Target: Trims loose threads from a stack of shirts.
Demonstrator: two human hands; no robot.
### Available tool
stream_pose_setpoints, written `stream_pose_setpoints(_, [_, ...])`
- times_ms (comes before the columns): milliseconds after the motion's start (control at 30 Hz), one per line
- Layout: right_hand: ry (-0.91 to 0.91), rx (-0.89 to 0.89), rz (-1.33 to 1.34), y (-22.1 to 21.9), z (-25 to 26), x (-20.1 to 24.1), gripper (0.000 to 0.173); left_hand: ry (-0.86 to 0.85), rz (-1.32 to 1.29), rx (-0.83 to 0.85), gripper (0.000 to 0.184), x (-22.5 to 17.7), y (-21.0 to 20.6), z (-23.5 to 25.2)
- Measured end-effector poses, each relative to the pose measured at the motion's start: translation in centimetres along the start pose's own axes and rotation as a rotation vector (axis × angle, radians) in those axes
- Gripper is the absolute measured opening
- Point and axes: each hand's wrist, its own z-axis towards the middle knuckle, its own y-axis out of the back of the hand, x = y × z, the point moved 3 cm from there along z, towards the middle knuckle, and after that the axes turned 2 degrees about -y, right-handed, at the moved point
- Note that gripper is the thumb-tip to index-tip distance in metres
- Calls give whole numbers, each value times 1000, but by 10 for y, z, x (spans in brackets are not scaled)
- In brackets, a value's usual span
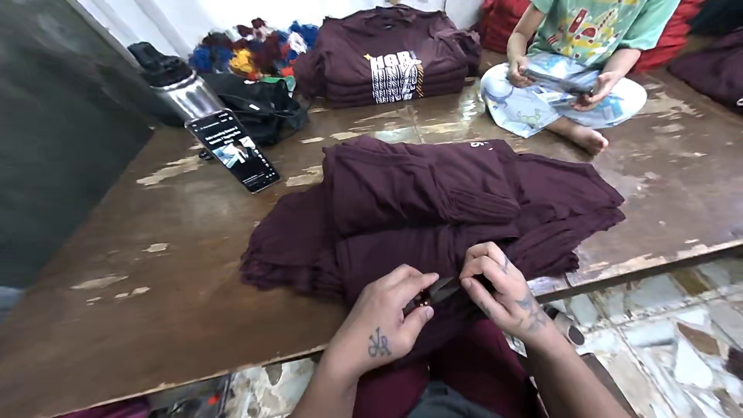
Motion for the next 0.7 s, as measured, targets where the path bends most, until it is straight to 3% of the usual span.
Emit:
stream_pose_setpoints(367, [86, 3, 19, 1, -4, 9, 26, -64, 108, -85, 31, -1, -1, -1])
stream_pose_setpoints(500, [95, 32, -12, 8, -4, 6, 35, 101, -142, -161, 36, 1, 1, 2])
stream_pose_setpoints(567, [67, 77, -134, 4, -2, 2, 24, 157, -301, -182, 38, 4, -2, 5])
stream_pose_setpoints(700, [117, 72, -124, 6, -5, -3, 19, 137, -221, -153, 39, 5, -5, 6])
